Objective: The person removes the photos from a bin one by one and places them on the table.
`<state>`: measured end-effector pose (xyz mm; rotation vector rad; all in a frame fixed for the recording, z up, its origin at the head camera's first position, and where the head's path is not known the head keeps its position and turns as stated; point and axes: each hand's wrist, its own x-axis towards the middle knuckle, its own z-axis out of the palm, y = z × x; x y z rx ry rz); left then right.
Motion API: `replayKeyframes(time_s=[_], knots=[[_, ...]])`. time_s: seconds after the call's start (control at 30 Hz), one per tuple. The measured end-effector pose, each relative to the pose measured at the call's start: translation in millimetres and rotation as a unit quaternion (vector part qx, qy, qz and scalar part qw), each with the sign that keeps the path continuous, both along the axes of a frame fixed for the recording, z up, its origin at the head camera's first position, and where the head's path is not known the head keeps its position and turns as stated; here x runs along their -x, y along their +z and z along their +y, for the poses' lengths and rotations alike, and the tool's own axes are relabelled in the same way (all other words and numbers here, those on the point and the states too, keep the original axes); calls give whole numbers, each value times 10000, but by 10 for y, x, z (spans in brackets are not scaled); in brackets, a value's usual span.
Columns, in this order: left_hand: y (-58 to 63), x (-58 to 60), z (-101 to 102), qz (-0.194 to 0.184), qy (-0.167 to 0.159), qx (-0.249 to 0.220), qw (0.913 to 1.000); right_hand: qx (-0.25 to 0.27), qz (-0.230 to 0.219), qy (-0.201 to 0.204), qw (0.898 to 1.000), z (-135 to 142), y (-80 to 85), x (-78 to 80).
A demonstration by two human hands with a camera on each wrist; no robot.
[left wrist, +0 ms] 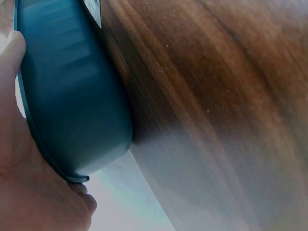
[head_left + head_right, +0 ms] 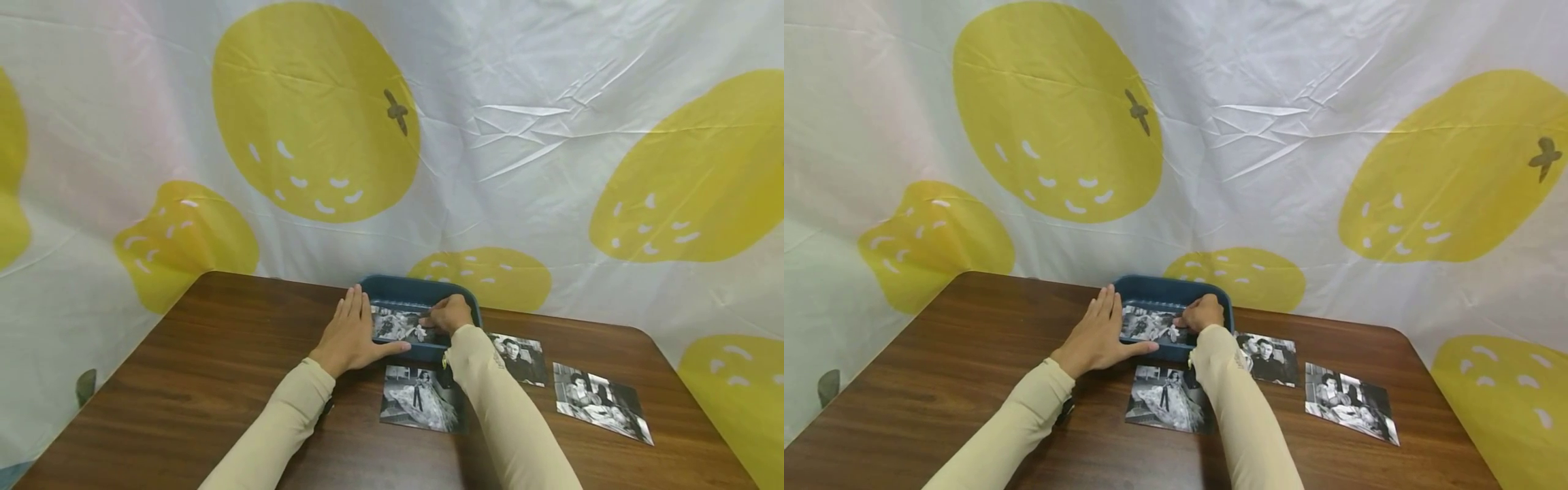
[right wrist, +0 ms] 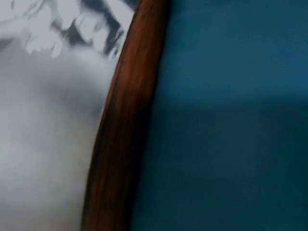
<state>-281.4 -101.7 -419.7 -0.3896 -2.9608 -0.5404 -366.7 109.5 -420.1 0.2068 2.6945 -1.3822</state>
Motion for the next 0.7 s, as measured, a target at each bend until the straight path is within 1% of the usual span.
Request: replayKeyframes(time_s=[0.1, 0.2, 0.3, 0.37, 0.43, 0.5, 0.6, 0.7], knots=[[2, -1, 3, -14, -11, 7, 10000, -443, 265, 16, 9987, 10, 25, -2], [-2, 10, 1, -6, -21, 9, 10000, -944, 626, 40, 9936, 18, 50, 1], [-5, 16, -5, 20, -43, -5, 10000, -1312, 969, 62, 9866, 27, 64, 9], [-2, 17, -6, 30, -59, -38, 10000, -1425, 1074, 53, 9839, 35, 74, 10], [5, 14, -6, -13, -64, -56, 10000, -1470, 1147, 81, 9824, 52, 87, 6], [9, 13, -6, -51, -65, -62, 9999, -1402, 1187, 156, 9829, 77, 106, 0], [10, 23, -10, -103, -60, -18, 9999, -1149, 1236, 341, 9851, 122, 168, -21], [14, 32, -20, -119, -44, 1, 9999, -831, 1209, 439, 9882, 159, 254, -44]])
